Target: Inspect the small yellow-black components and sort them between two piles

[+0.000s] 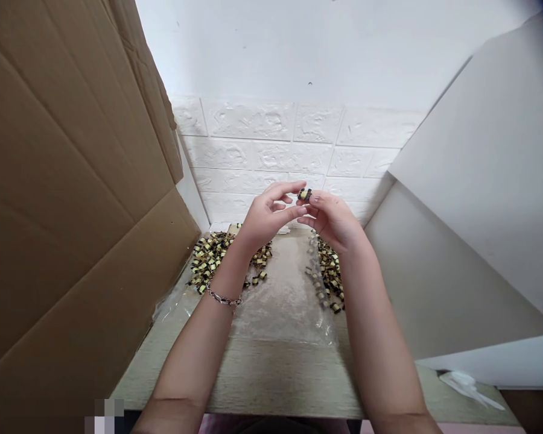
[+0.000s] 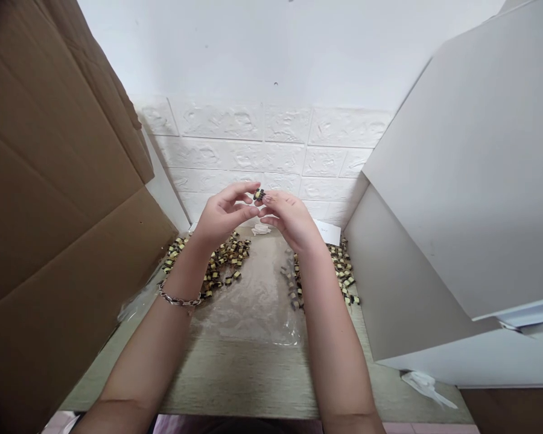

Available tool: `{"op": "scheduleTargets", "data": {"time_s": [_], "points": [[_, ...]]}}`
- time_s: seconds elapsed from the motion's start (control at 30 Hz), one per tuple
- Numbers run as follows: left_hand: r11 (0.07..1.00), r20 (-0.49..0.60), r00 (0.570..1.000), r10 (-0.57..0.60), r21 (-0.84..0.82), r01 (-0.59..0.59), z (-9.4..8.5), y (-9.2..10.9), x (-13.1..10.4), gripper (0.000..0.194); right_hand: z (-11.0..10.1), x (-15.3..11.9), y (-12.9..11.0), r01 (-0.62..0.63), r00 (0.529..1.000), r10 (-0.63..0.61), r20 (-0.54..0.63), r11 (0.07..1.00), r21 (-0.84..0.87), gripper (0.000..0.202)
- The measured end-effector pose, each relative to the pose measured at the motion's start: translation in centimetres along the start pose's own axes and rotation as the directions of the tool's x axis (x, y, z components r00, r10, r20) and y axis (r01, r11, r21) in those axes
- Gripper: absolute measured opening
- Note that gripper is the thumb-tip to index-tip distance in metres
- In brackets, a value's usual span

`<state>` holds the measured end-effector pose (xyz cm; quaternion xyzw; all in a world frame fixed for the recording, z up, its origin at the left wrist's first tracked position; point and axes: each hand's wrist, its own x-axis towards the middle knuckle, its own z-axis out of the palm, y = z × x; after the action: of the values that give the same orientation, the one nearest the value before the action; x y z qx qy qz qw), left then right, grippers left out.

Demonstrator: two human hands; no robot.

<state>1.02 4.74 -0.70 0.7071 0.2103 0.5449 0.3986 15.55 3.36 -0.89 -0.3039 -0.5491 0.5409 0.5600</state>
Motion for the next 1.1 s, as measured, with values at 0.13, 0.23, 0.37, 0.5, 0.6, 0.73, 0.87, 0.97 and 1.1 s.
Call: {"op": "scheduleTargets", "data": {"time_s": [0.13, 0.23, 0.37, 0.5, 0.6, 0.73, 0.87, 0.97, 1.1], "points": [[0.995, 0.009, 0.999, 0.053, 0.086, -0.053, -0.2, 0.1, 0.0, 0.03, 0.1, -0.2, -0.1, -0.006, 0.998, 0.005, 0.058, 1.0, 0.024, 0.012], [0.987, 0.03, 0.995, 0.096, 0.124, -0.099, -0.3, 0.0, 0.0, 0.029, 0.2, -0.2, -0.1, -0.024, 0.994, 0.02, 0.109, 0.999, 0.042, 0.011], [0.99, 0.044, 0.992, 0.116, 0.073, -0.119, -0.2, 0.0, -0.1, 0.027, 0.4, -0.3, -0.2, -0.032, 0.994, 0.027, 0.104, 0.998, 0.05, 0.012], [0.996, 0.015, 0.996, 0.083, 0.024, -0.084, -0.2, 0.1, 0.0, 0.024, 0.5, -0.3, -0.2, -0.043, 0.995, 0.04, 0.097, 0.999, 0.03, 0.013], [0.993, -0.008, 0.995, 0.096, 0.069, -0.095, -0.3, 0.2, 0.0, 0.024, 0.3, -0.2, -0.2, -0.044, 0.995, 0.045, 0.089, 0.999, -0.01, 0.015], [0.954, -0.026, 0.984, 0.175, 0.252, -0.163, -0.5, 0.4, 0.0, 0.023, -0.4, -0.2, -0.4, -0.035, 0.998, 0.03, -0.053, 0.993, -0.109, 0.017], [0.896, -0.03, 0.972, 0.232, 0.396, -0.201, -0.6, 0.3, -0.1, 0.023, -1.0, -0.4, -0.8, -0.003, 0.985, -0.038, -0.171, 0.972, -0.233, 0.016], [0.86, -0.016, 0.965, 0.263, 0.458, -0.226, -0.7, 0.2, -0.1, 0.022, -1.0, -0.8, -1.2, -0.009, 0.987, -0.041, -0.152, 0.949, -0.314, 0.017], [0.814, 0.007, 0.954, 0.301, 0.52, -0.261, -0.7, 0.1, -0.1, 0.023, -0.7, -1.4, -1.8, -0.021, 0.99, -0.036, -0.133, 0.913, -0.407, 0.018]]}}
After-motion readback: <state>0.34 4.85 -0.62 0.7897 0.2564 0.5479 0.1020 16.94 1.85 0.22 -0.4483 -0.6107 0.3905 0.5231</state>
